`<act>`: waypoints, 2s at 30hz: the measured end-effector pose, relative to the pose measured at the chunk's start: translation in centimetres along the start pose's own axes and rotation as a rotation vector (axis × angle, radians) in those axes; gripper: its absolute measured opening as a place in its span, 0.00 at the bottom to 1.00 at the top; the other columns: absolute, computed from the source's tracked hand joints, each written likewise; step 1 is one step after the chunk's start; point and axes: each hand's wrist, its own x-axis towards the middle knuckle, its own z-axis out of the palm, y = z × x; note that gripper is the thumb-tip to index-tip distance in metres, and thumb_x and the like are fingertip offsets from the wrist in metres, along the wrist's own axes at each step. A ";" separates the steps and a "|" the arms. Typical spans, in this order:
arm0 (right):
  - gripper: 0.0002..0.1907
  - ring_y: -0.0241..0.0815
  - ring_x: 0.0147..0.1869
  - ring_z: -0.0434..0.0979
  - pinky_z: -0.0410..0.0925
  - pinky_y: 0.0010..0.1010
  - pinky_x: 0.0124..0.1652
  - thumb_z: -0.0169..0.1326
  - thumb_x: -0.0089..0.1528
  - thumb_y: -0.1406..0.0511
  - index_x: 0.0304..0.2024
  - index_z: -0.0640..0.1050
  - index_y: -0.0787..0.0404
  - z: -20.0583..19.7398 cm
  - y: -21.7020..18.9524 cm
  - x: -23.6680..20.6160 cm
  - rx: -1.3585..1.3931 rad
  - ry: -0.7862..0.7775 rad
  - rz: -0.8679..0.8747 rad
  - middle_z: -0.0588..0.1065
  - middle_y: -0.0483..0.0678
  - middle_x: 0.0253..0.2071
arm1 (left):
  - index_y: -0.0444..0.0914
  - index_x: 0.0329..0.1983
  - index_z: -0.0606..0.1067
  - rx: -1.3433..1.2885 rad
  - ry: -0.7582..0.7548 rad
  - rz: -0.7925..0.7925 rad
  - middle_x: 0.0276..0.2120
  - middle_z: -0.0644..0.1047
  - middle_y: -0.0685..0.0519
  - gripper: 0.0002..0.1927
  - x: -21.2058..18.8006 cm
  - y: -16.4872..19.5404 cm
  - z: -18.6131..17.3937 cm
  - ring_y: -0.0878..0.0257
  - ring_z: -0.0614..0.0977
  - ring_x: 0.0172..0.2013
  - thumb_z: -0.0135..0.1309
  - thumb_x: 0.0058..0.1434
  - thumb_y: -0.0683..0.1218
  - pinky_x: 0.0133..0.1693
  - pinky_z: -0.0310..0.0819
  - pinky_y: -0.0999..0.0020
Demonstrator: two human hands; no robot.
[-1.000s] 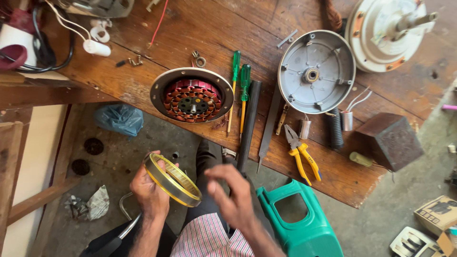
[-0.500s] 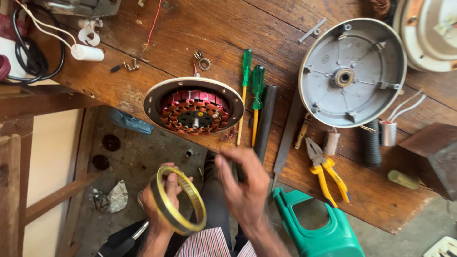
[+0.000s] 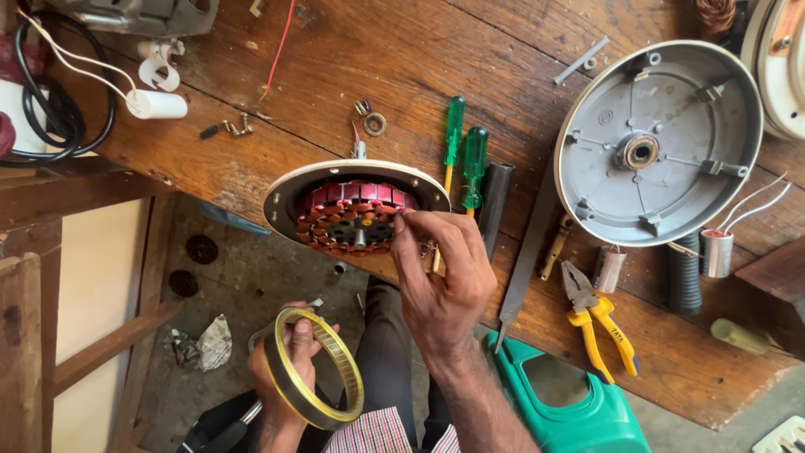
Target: The person assembles a motor stator by placing a yellow plastic ring around the copper windings, then uses a metal file to smooth the edges. They briefly test-fit a white plastic cover and continue filing the stator assembly.
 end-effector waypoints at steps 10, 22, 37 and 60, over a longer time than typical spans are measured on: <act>0.18 0.39 0.39 0.75 0.68 0.29 0.37 0.68 0.59 0.75 0.51 0.82 0.56 0.0 0.7 0.2 -0.119 -0.061 -0.238 0.74 0.46 0.37 | 0.27 0.52 0.74 -0.028 0.010 -0.120 0.37 0.78 0.45 0.14 -0.1 0.1 -0.1 0.55 0.86 0.37 0.48 0.67 0.42 0.42 0.84 0.55; 0.15 0.41 0.38 0.77 0.68 0.26 0.35 0.63 0.62 0.76 0.51 0.82 0.62 -2.8 1.0 -3.3 0.125 -0.013 0.065 0.77 0.50 0.40 | 0.28 0.54 0.75 -0.160 0.064 -0.099 0.38 0.78 0.46 0.18 -0.5 1.1 -0.6 0.55 0.86 0.37 0.54 0.66 0.45 0.44 0.84 0.55; 0.22 0.43 0.42 0.77 0.71 0.32 0.43 0.58 0.66 0.66 0.61 0.76 0.68 -6.6 -0.9 -4.6 -0.060 -0.250 0.187 0.75 0.53 0.38 | 0.29 0.60 0.75 0.024 0.004 0.543 0.50 0.74 0.46 0.17 -0.1 13.0 3.5 0.61 0.81 0.48 0.55 0.70 0.40 0.45 0.85 0.70; 0.19 0.35 0.44 0.78 0.72 0.27 0.43 0.60 0.66 0.69 0.61 0.78 0.61 -2.1 1.3 -3.0 -0.125 -0.101 0.087 0.78 0.50 0.46 | 0.30 0.61 0.76 0.088 0.208 0.616 0.40 0.75 0.49 0.18 2.9 9.1 5.3 0.63 0.79 0.40 0.58 0.70 0.39 0.39 0.77 0.69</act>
